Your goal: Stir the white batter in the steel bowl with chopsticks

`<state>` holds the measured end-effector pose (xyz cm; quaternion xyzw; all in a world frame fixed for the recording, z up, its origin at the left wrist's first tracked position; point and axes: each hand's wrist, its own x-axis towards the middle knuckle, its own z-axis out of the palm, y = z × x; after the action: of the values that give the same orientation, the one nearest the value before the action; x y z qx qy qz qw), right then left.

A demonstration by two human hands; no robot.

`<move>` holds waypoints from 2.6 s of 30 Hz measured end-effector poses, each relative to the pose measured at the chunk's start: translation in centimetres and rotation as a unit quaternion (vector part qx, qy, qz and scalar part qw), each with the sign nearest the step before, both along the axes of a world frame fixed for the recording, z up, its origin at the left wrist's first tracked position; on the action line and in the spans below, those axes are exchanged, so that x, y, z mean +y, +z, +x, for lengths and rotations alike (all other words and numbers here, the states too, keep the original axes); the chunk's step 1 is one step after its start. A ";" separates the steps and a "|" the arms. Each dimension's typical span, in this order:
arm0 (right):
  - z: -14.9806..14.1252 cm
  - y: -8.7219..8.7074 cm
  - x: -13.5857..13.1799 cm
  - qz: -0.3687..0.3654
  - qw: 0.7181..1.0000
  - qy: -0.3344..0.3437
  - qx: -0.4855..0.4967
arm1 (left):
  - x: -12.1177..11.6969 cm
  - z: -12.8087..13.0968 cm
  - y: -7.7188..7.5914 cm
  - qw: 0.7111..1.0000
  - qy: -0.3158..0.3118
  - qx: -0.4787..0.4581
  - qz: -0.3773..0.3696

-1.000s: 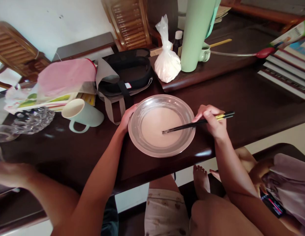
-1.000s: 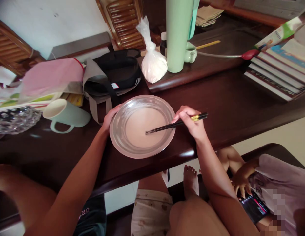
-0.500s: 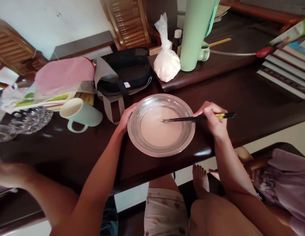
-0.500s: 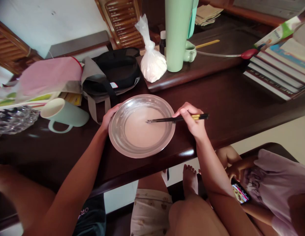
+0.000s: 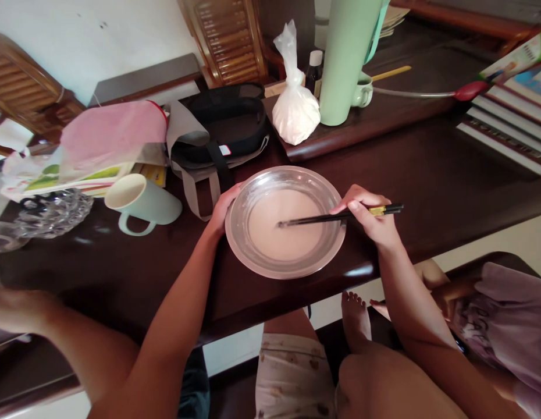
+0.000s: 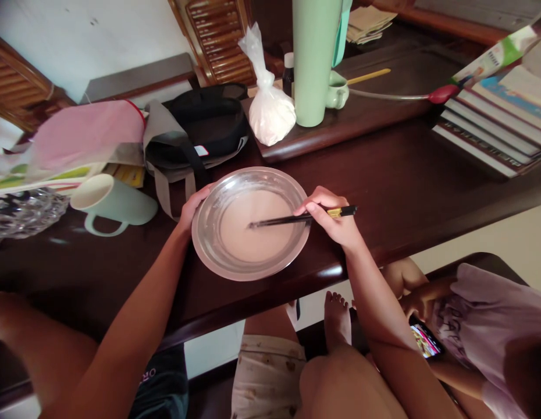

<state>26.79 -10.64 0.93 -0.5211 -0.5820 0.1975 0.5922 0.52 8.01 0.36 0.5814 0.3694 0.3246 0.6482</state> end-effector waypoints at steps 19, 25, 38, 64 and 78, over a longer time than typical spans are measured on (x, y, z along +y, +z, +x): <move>0.0 0.0 0.1 0.010 1.000 0.006 -0.010 | 0.0 0.0 -0.1 1.000 -0.007 -0.003 0.004; 0.0 -0.3 0.1 0.062 0.995 -0.007 0.073 | -0.1 0.1 -0.1 0.999 -0.019 -0.036 -0.001; 0.0 -0.3 0.1 0.022 1.000 0.012 0.000 | 0.1 0.2 -0.9 0.999 0.029 -0.027 -0.011; -0.1 -0.3 0.0 0.036 0.998 -0.006 0.047 | 0.1 0.2 -0.6 0.999 0.036 -0.012 0.001; 0.1 -0.2 0.0 0.022 0.999 -0.041 0.011 | 0.0 0.2 -0.5 0.999 0.046 -0.009 0.000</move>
<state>26.86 -10.62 0.76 -0.5293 -0.5575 0.1660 0.6176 0.70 7.97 -0.11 0.5606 0.3897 0.3592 0.6363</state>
